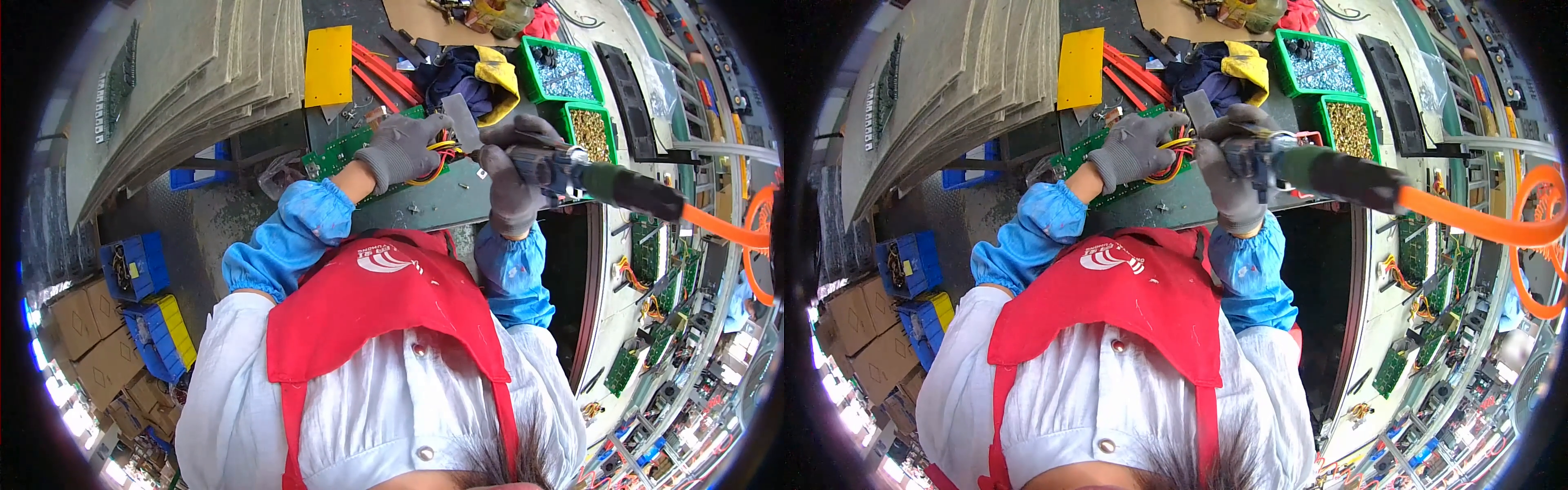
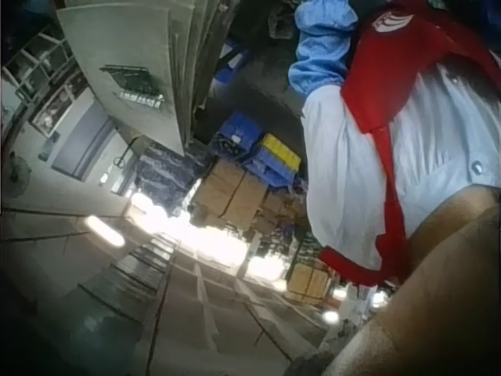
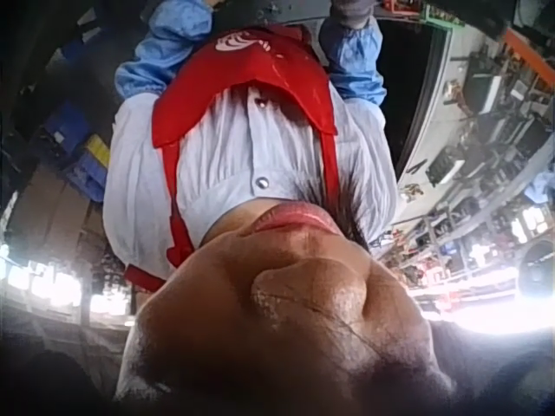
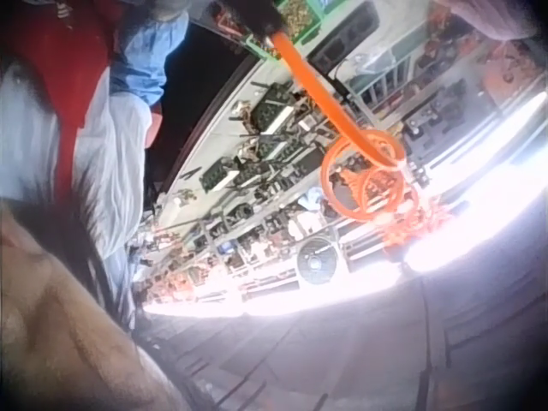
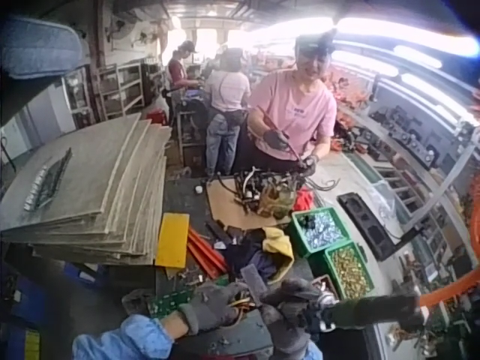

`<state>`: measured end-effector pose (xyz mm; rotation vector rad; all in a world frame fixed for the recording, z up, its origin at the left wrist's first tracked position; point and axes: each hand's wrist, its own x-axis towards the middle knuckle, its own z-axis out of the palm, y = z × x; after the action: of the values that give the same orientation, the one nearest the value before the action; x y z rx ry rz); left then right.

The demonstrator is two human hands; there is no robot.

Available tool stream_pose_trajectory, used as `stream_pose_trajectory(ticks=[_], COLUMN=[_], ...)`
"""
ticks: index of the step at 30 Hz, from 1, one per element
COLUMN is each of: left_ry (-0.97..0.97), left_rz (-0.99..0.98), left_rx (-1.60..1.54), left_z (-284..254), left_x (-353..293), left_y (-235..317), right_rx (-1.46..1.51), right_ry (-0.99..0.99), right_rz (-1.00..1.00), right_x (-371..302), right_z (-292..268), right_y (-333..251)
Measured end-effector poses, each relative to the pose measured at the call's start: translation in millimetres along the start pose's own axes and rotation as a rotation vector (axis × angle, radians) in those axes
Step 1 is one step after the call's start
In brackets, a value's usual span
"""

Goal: The person assembles electronic components and circuit boards into a housing by securing them with screws using an electric screwdriver.

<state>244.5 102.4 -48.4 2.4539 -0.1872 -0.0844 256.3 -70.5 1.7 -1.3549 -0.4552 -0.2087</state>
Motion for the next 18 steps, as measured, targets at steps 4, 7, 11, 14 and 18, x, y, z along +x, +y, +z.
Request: stream_pose_trajectory(ticks=[4,7,11,14,18], left_ry=[-0.105,0.130,0.110,0.157,0.256], left_rz=[0.004,0.214,0.238,0.265,0.028], left_rx=[-0.045,-0.070,0.028,-0.023,0.433], left_z=[-10,-13,-9,-9,-21], left_x=[0,0,9,13,15], left_y=[3,9,16,14,4], right_rx=[0.139,0.233,0.240,0.332,0.280], right_ry=[0.054,0.028,0.028,-0.017,-0.003], right_rz=[-0.007,-0.035,-0.152,-0.159,-0.147], right_x=[15,25,37,42,44], right_z=[-12,-16,-17,-16,-19], right_y=[-28,-46,-52,-55,-50])
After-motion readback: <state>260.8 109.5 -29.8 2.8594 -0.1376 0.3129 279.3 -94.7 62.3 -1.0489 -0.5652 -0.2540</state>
